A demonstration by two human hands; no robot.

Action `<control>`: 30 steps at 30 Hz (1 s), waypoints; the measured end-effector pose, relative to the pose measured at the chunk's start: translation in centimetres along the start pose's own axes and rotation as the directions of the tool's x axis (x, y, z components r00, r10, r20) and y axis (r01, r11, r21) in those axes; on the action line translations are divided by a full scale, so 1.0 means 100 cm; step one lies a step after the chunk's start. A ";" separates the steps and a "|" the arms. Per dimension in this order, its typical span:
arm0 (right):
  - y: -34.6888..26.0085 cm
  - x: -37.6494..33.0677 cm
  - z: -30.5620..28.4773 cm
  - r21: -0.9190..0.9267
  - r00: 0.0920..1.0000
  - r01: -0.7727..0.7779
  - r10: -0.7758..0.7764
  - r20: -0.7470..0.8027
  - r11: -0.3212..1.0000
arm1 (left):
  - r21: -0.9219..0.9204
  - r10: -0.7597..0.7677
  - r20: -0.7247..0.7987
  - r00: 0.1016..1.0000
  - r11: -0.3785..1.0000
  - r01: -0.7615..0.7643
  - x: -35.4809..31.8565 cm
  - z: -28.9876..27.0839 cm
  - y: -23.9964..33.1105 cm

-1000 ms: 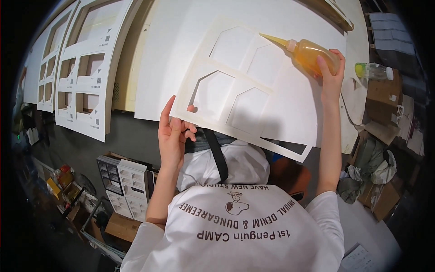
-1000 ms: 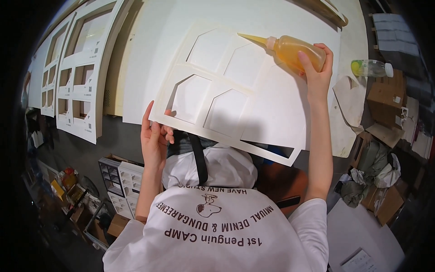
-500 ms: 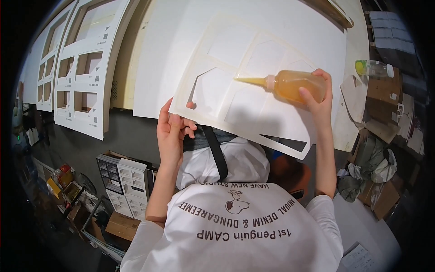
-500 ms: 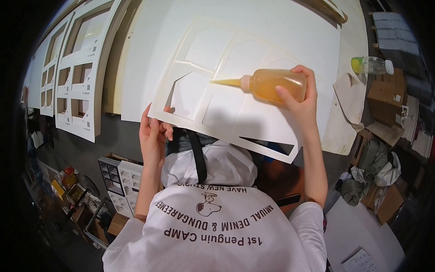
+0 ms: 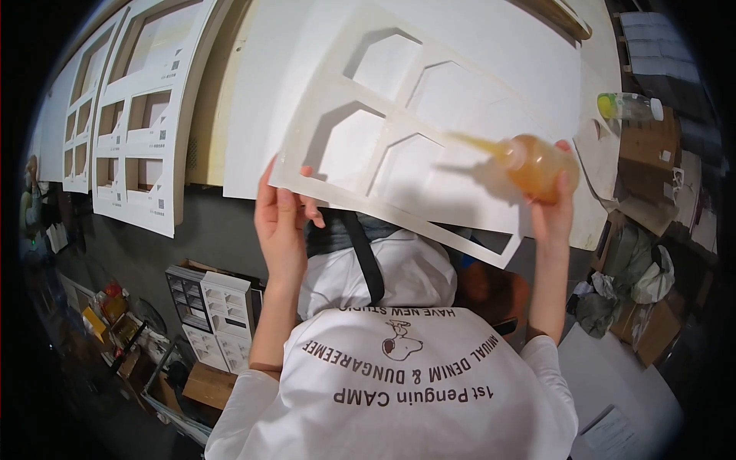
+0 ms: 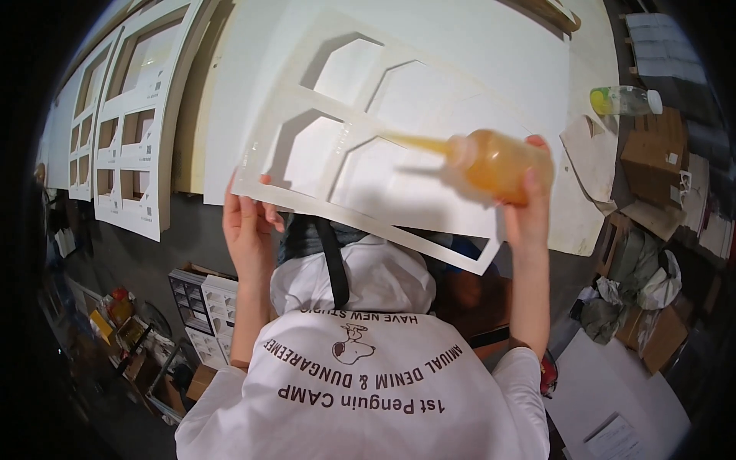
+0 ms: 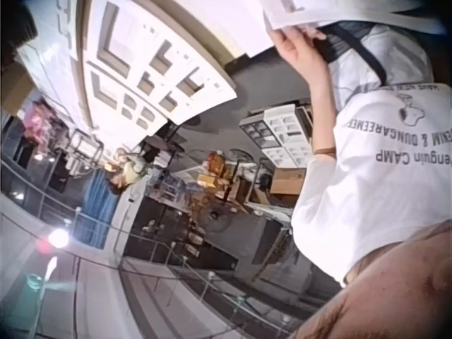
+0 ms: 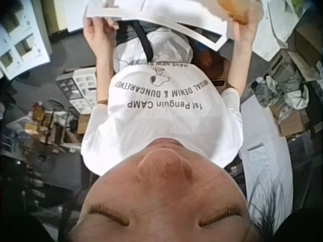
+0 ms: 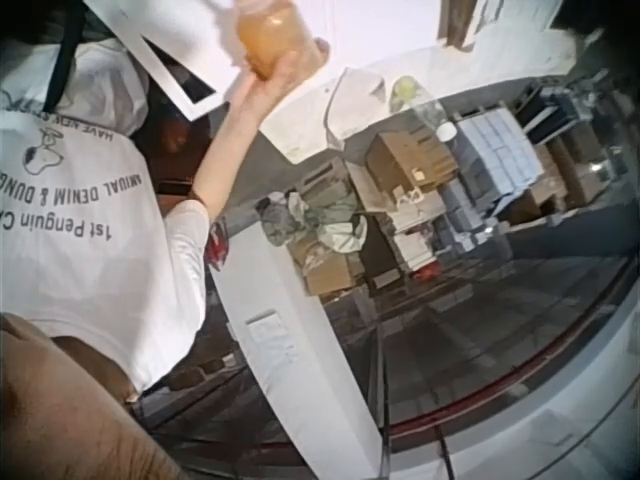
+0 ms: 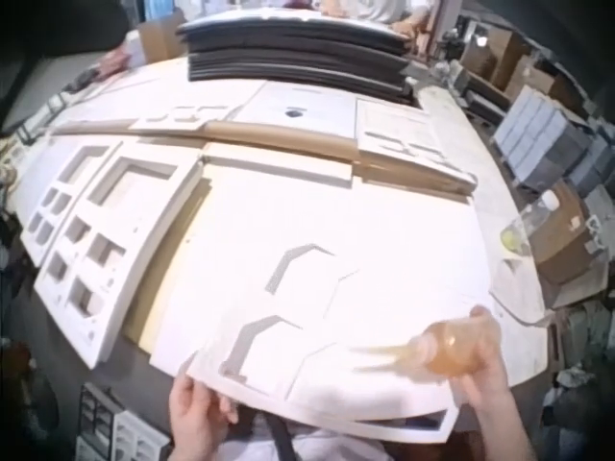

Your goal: The recorder applies glue to cardboard frames using a squeeze bottle at a workbench.

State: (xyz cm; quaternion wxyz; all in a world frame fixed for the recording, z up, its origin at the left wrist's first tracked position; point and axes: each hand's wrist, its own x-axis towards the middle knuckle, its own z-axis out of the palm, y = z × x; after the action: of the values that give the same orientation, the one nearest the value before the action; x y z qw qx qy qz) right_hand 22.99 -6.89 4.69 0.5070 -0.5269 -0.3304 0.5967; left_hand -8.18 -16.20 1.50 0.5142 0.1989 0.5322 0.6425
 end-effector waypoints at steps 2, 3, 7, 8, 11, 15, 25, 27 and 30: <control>-0.011 0.017 -0.010 -0.071 0.993 0.105 -0.109 -0.052 0.992 | 0.098 0.100 -0.021 0.995 0.990 -0.098 0.008 0.002 0.011; -0.019 0.025 -0.013 -0.120 0.983 0.163 -0.172 -0.069 0.979 | 0.128 0.136 -0.022 0.990 0.983 -0.133 0.016 0.000 0.013; -0.026 0.064 -0.017 -0.259 0.948 0.269 -0.302 -0.098 0.928 | 0.156 0.199 -0.004 0.980 0.968 -0.196 0.048 -0.028 0.014; -0.025 0.073 -0.014 -0.296 0.947 0.254 -0.299 -0.118 0.921 | 0.159 0.201 0.000 0.980 0.967 -0.199 0.053 -0.031 0.016; -0.022 0.087 0.004 -0.367 0.947 0.252 -0.307 -0.099 0.895 | 0.160 0.197 -0.040 0.980 0.969 -0.189 0.060 -0.036 0.018; -0.014 0.108 0.011 -0.392 0.957 0.248 -0.286 -0.041 0.886 | 0.161 0.190 -0.036 0.981 0.970 -0.181 0.064 -0.040 0.015; -0.006 0.119 0.021 -0.481 0.945 0.304 -0.324 0.043 0.823 | 0.152 0.179 -0.022 0.984 0.973 -0.174 0.066 -0.041 0.013; -0.006 0.111 0.022 -0.495 0.957 0.275 -0.282 0.060 0.825 | 0.155 0.175 -0.027 0.984 0.973 -0.169 0.065 -0.041 0.015; -0.007 0.090 0.027 -0.505 0.973 0.227 -0.209 0.094 0.833 | 0.165 0.178 -0.016 0.984 0.971 -0.173 0.065 -0.041 0.015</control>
State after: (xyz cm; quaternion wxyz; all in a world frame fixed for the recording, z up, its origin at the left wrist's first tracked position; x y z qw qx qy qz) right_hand 21.16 2.28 3.35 0.4073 -0.5911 -0.5438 0.4347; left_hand -14.69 -12.32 -0.48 0.4291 0.2764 0.5711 0.6429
